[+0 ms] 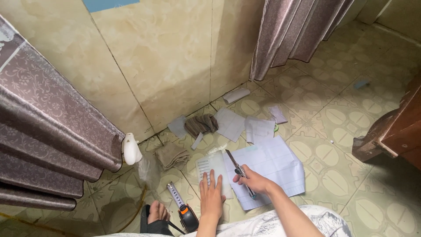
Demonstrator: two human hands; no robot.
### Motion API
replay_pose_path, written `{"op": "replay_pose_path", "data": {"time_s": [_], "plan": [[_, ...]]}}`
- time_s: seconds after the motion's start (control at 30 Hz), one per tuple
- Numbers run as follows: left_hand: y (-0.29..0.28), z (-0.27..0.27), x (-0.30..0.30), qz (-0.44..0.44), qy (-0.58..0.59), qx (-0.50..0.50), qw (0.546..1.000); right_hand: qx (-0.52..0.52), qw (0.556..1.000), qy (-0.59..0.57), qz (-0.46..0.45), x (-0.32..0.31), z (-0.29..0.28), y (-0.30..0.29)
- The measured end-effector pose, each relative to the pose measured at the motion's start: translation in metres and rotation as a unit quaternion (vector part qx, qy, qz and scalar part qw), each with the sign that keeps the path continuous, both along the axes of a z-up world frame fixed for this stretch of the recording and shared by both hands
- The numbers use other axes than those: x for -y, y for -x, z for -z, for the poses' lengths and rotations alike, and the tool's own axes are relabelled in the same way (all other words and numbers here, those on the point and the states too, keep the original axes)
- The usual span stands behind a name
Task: Measuring a wall area and cutting a piece of paper to size for application.
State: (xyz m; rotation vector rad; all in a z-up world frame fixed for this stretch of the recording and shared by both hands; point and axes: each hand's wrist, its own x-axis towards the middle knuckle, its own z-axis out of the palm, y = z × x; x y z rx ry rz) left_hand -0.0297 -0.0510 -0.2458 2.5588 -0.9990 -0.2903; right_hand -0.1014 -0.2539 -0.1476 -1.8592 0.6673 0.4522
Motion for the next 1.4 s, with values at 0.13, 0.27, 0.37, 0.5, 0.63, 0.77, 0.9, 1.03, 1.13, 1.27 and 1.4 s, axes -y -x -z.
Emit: {"op": "replay_pose_path", "data": {"time_s": [0.13, 0.27, 0.37, 0.5, 0.63, 0.77, 0.9, 1.03, 1.13, 1.27, 1.4], "plan": [[0.000, -0.002, 0.000, 0.001, -0.002, 0.003, 1.000, 0.000, 1.000, 0.000, 0.002, 0.000, 0.002, 0.000], [0.000, -0.008, 0.000, 0.000, -0.015, -0.009, 1.000, -0.002, 1.000, 0.000, 0.002, 0.000, 0.001, -0.001], [0.000, -0.006, 0.000, 0.001, -0.009, -0.005, 1.000, -0.014, 1.000, 0.008, 0.002, -0.002, -0.005, -0.001], [0.001, -0.010, 0.000, -0.004, -0.013, -0.004, 1.000, 0.002, 1.000, 0.001, 0.000, 0.000, -0.002, 0.000], [0.003, -0.012, 0.000, 0.002, -0.021, 0.002, 1.000, -0.012, 1.000, 0.008, -0.001, -0.001, -0.003, 0.000], [0.009, -0.010, -0.002, 0.007, -0.038, 0.025, 0.999, -0.011, 1.000, 0.019, -0.013, -0.001, -0.003, 0.000], [0.024, 0.010, -0.007, -0.007, -0.076, 0.024, 0.997, -0.038, 0.999, 0.025, -0.026, -0.005, -0.006, -0.001], [0.038, 0.023, -0.006, -0.006, -0.111, 0.019, 0.994, -0.058, 0.997, 0.039, -0.035, -0.006, -0.007, 0.000], [0.047, 0.024, -0.007, -0.002, -0.119, -0.005, 0.993, -0.049, 0.997, 0.036, -0.038, -0.001, 0.008, -0.001], [0.053, 0.030, -0.011, 0.014, -0.129, -0.056, 0.990, -0.041, 0.998, 0.029, -0.033, -0.001, 0.013, -0.002], [0.056, 0.018, -0.018, 0.008, -0.091, -0.027, 0.995, -0.049, 0.998, 0.041, -0.028, -0.004, 0.010, 0.001]]}}
